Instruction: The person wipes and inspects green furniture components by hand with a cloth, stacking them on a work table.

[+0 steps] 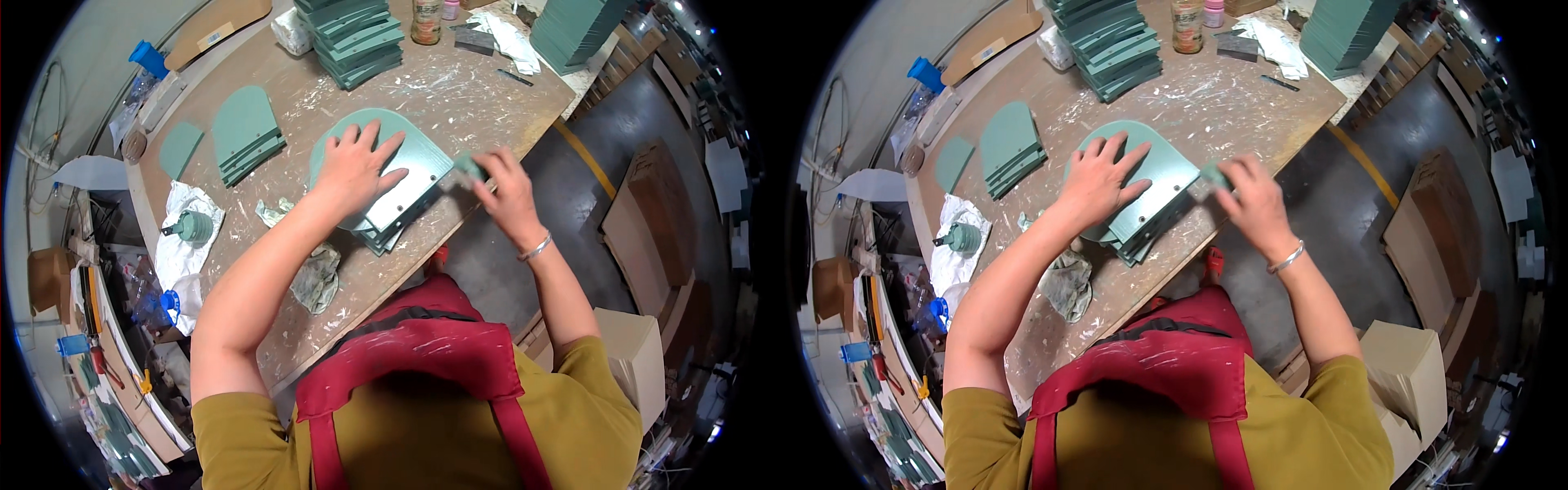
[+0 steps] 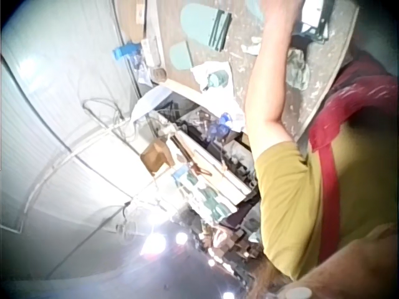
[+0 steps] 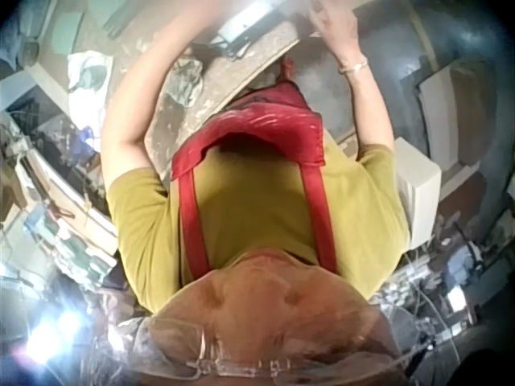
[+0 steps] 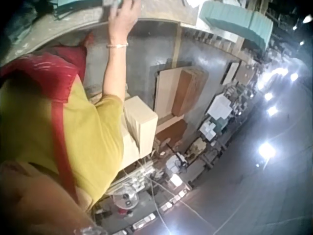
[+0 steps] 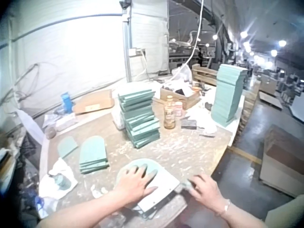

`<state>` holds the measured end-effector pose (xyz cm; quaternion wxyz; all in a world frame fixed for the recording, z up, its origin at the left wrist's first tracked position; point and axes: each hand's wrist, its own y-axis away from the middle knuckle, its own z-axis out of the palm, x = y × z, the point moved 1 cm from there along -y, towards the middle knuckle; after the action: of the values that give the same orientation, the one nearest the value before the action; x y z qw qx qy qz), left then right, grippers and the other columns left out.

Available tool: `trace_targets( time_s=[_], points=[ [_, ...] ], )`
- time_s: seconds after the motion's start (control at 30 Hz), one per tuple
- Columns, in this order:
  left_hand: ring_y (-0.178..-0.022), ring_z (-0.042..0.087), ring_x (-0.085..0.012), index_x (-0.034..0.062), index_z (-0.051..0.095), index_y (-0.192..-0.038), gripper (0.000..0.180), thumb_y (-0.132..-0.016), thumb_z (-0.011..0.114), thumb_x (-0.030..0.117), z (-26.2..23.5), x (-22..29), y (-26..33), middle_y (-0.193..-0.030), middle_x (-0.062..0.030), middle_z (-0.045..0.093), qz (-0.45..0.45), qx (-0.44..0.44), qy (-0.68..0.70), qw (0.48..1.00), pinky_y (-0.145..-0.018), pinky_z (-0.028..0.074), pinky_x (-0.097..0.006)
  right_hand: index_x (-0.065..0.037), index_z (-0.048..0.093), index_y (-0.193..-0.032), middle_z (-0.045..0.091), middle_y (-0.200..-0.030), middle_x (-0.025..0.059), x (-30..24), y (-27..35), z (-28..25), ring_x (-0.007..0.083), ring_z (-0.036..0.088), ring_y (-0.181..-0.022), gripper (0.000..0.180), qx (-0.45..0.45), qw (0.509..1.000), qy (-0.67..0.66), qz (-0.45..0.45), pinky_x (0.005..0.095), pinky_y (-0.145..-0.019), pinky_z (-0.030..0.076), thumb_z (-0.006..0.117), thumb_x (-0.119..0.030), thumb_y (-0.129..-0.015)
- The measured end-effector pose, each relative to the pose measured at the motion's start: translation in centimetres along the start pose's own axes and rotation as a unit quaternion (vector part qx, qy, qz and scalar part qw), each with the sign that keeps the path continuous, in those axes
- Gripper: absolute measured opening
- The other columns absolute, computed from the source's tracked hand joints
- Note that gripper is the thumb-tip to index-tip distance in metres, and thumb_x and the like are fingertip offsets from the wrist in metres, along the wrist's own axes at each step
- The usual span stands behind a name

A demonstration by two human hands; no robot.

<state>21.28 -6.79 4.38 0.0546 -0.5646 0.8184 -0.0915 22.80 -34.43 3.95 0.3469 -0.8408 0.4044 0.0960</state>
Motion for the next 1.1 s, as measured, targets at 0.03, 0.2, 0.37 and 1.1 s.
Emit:
trace_targets(
  time_s=[0.03,0.2,0.37,1.1],
  points=[
    [-0.125,0.049,-0.0344,0.0269,0.052,-0.143,0.057,-0.092,0.060,0.052,-0.3,-0.1,0.1,-0.143,-0.0138,0.049,-0.015,-0.012,0.005,1.000,-0.096,0.042,-0.052,-0.005,0.065,-0.111,0.060,-0.107,0.0147,0.8,-0.4,-0.4,0.0347,0.063,-0.093,0.029,0.020,0.999,0.014,0.025,0.0416,-0.077,0.053,0.072,-0.011,-0.084],
    [-0.137,0.041,-0.0366,0.0115,0.052,-0.139,0.059,-0.089,0.069,0.037,-2.8,-2.6,5.4,-0.149,-0.0174,0.044,-0.135,0.080,0.201,0.967,-0.109,0.034,-0.056,-0.003,0.066,-0.114,0.063,-0.106,0.0078,1.1,-1.0,-3.1,0.0200,0.063,-0.090,0.027,0.062,0.973,-0.155,0.162,0.0291,-0.076,0.051,0.071,-0.013,-0.089],
    [-0.127,0.047,-0.0449,0.0049,0.054,-0.135,0.058,-0.086,0.073,0.030,0.8,1.3,20.8,-0.142,-0.0211,0.049,-0.257,0.030,0.046,0.965,-0.109,0.036,-0.051,-0.003,0.065,-0.118,0.065,-0.109,0.0020,-1.2,-4.7,-3.1,0.0108,0.060,-0.094,0.026,-0.025,0.843,-0.478,0.246,0.0268,-0.084,0.049,0.064,-0.019,-0.098],
    [-0.125,0.051,-0.0366,0.0042,0.057,-0.128,0.046,-0.083,0.060,0.010,-0.9,8.9,5.3,-0.137,-0.0198,0.052,0.036,0.041,0.016,0.998,-0.102,0.046,-0.046,-0.006,0.063,-0.106,0.060,-0.089,-0.0035,-1.3,-14.5,9.5,0.0049,0.059,-0.075,0.015,-0.337,0.656,-0.622,0.262,0.0340,-0.086,0.060,0.064,-0.018,-0.097]
  ],
)
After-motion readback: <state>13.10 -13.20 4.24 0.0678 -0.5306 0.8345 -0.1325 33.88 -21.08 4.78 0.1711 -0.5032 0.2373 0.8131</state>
